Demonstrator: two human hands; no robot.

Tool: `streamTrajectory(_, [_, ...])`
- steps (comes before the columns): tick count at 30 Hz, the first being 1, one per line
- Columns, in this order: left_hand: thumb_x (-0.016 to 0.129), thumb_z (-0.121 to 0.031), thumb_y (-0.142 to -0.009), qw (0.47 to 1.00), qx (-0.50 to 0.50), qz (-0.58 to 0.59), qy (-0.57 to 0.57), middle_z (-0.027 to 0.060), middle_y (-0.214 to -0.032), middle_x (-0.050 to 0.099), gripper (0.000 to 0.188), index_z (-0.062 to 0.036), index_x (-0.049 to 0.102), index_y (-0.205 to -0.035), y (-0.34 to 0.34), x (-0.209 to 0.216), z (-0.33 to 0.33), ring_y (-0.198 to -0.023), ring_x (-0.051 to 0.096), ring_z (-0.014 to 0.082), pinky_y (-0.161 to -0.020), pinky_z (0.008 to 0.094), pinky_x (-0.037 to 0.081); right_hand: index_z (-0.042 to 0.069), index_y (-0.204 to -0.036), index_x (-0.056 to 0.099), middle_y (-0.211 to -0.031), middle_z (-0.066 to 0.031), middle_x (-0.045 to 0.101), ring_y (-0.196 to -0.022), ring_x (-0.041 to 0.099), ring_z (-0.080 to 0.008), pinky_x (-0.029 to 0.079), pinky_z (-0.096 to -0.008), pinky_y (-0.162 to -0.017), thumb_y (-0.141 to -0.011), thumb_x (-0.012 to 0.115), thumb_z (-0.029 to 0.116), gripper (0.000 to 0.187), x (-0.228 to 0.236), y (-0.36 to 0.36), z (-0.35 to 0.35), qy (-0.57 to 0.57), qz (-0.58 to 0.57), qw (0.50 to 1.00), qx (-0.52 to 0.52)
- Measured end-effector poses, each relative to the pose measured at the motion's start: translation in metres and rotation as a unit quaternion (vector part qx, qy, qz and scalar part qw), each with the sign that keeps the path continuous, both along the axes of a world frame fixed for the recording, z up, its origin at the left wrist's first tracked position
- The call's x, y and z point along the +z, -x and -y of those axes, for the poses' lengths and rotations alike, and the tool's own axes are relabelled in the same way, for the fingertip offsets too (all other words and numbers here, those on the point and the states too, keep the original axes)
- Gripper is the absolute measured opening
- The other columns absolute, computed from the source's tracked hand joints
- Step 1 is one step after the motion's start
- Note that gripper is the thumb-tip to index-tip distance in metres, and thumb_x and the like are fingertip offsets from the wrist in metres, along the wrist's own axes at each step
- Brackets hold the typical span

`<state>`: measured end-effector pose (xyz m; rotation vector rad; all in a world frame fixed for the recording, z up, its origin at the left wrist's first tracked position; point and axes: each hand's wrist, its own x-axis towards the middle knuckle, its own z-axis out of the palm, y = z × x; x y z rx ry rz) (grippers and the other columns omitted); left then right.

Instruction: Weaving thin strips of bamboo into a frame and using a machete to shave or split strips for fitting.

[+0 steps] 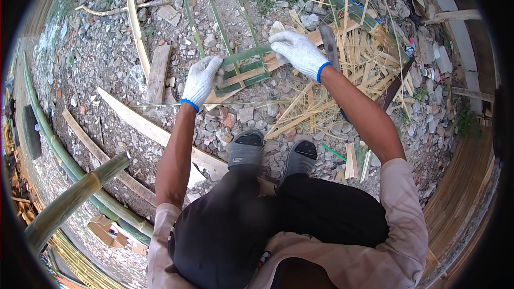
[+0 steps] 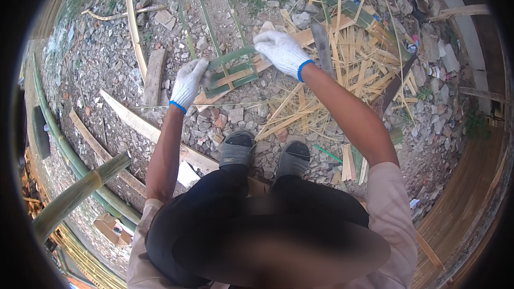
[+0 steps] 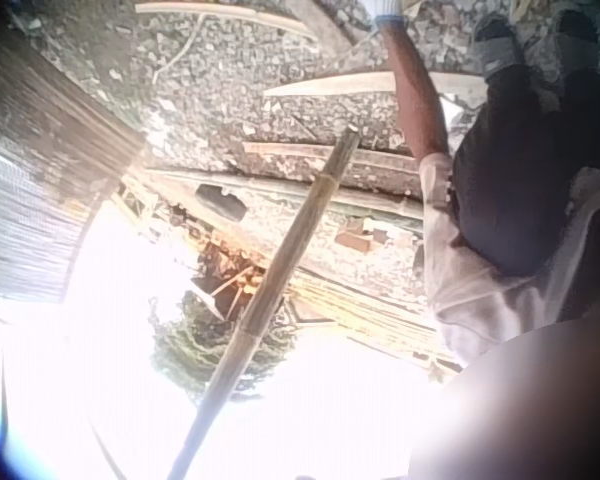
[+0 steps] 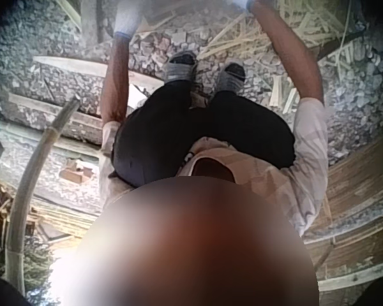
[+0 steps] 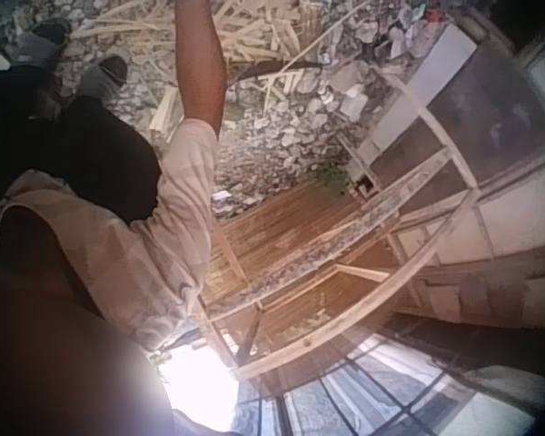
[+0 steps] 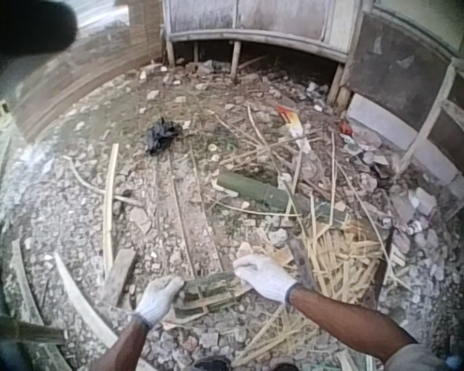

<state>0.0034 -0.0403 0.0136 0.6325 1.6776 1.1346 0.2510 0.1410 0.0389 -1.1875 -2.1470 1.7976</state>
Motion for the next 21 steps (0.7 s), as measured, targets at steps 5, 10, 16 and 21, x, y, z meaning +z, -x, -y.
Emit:
streamTrajectory(5, [0.066, -0.033, -0.107, 0.996, -0.024, -0.078, 0.02, 0.0028, -0.08, 0.07, 0.035, 0.0001, 0.076, -0.106, 0.008, -0.015, -0.005, -0.07, 0.061, 0.011, -0.066, 0.0295, 0.05, 0.001, -0.126, 0.071, -0.094, -0.0067, 0.074, -0.082, 0.069, -0.0133, 0.057, -0.0315, -0.077, -0.1, 0.071, 0.019, 0.031, -0.034, 0.01, 0.002, 0.068, -0.026, 0.991, -0.116])
streamTrajectory(10, [0.066, -0.029, -0.104, 0.977, 0.015, -0.215, 0.008, 0.0116, -0.098, 0.078, 0.033, 0.0004, 0.078, -0.114, 0.019, -0.037, 0.007, -0.086, 0.071, 0.0188, -0.081, 0.0335, 0.055, 0.002, -0.122, 0.072, -0.088, -0.0069, 0.075, -0.08, 0.07, -0.0138, 0.057, -0.0311, -0.075, -0.096, 0.073, 0.021, 0.033, -0.052, 0.027, 0.009, 0.051, -0.002, 0.991, -0.123])
streamTrajectory(16, [0.066, -0.027, -0.102, 0.951, 0.085, -0.296, 0.01, 0.0162, -0.106, 0.08, 0.033, -0.0005, 0.077, -0.118, 0.032, -0.05, 0.023, -0.094, 0.075, 0.0252, -0.087, 0.0378, 0.056, 0.005, -0.117, 0.074, -0.103, -0.0118, 0.079, -0.095, 0.076, -0.0235, 0.059, -0.0375, -0.086, -0.094, 0.075, 0.028, 0.032, -0.038, 0.038, 0.016, -0.192, 0.006, 0.978, -0.083])
streamTrajectory(21, [0.063, -0.036, -0.104, 0.983, 0.051, -0.14, 0.103, 0.0085, -0.09, 0.076, 0.041, -0.0016, 0.078, -0.12, 0.029, -0.047, 0.017, -0.081, 0.068, 0.0155, -0.075, 0.0335, 0.054, 0.006, -0.115, 0.075, -0.11, -0.0123, 0.079, -0.1, 0.076, -0.0277, 0.059, -0.0397, -0.091, -0.093, 0.074, 0.03, 0.032, -0.046, 0.044, 0.02, -0.191, 0.017, 0.978, -0.076])
